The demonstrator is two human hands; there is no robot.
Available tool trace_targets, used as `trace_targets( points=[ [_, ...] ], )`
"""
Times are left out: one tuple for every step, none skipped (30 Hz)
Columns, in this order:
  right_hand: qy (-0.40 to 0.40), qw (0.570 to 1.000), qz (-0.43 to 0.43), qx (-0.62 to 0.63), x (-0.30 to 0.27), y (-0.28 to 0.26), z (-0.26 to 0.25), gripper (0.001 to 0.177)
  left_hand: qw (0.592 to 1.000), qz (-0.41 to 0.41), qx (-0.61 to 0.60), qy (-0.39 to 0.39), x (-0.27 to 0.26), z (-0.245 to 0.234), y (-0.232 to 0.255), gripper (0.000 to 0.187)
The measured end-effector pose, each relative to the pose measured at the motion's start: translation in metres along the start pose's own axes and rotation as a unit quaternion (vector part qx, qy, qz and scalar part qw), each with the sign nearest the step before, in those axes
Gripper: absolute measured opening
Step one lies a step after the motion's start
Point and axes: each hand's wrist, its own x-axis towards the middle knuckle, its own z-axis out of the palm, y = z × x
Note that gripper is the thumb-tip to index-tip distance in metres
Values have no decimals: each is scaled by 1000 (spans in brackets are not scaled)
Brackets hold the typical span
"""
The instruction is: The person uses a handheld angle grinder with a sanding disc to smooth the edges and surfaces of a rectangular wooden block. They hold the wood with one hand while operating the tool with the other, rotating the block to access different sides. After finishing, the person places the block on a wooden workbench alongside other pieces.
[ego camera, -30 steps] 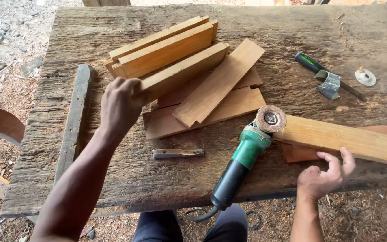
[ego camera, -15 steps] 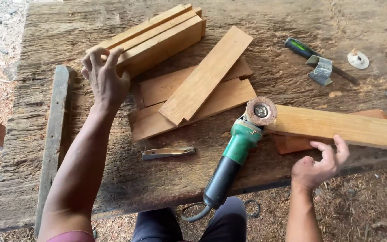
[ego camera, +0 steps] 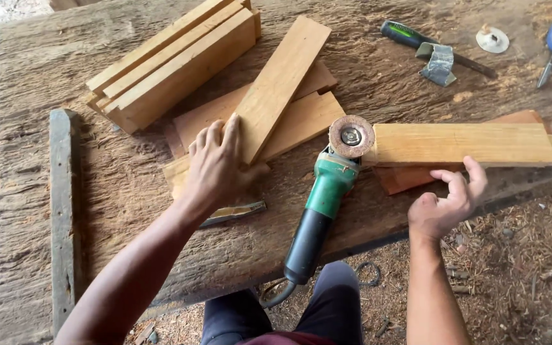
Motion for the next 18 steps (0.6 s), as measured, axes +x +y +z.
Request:
trace_targets(
  points=[
    [0,1000,-2,3,-1,0,1,100,1000,-3,1,3,3,2,-5,111],
    [-2,1000,14,5,-2,-1,1,60,999,-12,-36,11,5,4,-9,104],
    [-4,1000,30,4,-2,0,1,25,997,-18,-74,19,10,6,-13,100],
    [-2,1000,28,5,0,-2,0,25,997,-18,-74,21,6,-10,-9,100],
    [-9,999,27,17,1,-3,-2,27,985,-83,-149,3,1,-26,-6,92],
    [-16,999,25,29,2,-5,-3,30,963,-147,-224,-17,-3,-41,-3,84],
    [-17,999,23,32,2,-5,-4,30,963,-150,-225,-14,-12,-52,-5,84],
    [-17,999,10,29,2,-4,-5,33,922,-184,-340,-16,-22,-62,-7,78],
    [-19,999,-4,29,2,-4,-5,43,866,-216,-451,-16,-32,-72,-9,73],
    [-21,999,-8,34,2,-4,-5,43,864,-220,-452,-11,-50,-73,-22,73],
    [-21,999,-11,33,2,-3,-6,66,855,-206,-476,5,-66,-74,-34,61],
    [-22,999,-15,32,1,-3,-6,89,845,-191,-499,22,-83,-75,-47,53],
    [-27,999,-18,36,2,-3,-6,89,843,-196,-500,26,-106,-80,-51,53],
    [-20,999,-25,33,3,-3,-6,93,844,-236,-479,52,-129,-86,-56,57],
    [-13,999,-32,31,3,-4,-4,97,843,-275,-455,77,-152,-92,-60,63],
    [-18,999,-34,36,3,-1,-3,97,841,-281,-455,81,-178,-88,-59,63],
    [-12,998,-43,35,2,1,-3,97,828,-318,-445,126,-206,-85,-58,67],
    [-6,998,-52,34,0,3,-2,97,811,-354,-433,169,-233,-82,-57,71]
  ],
)
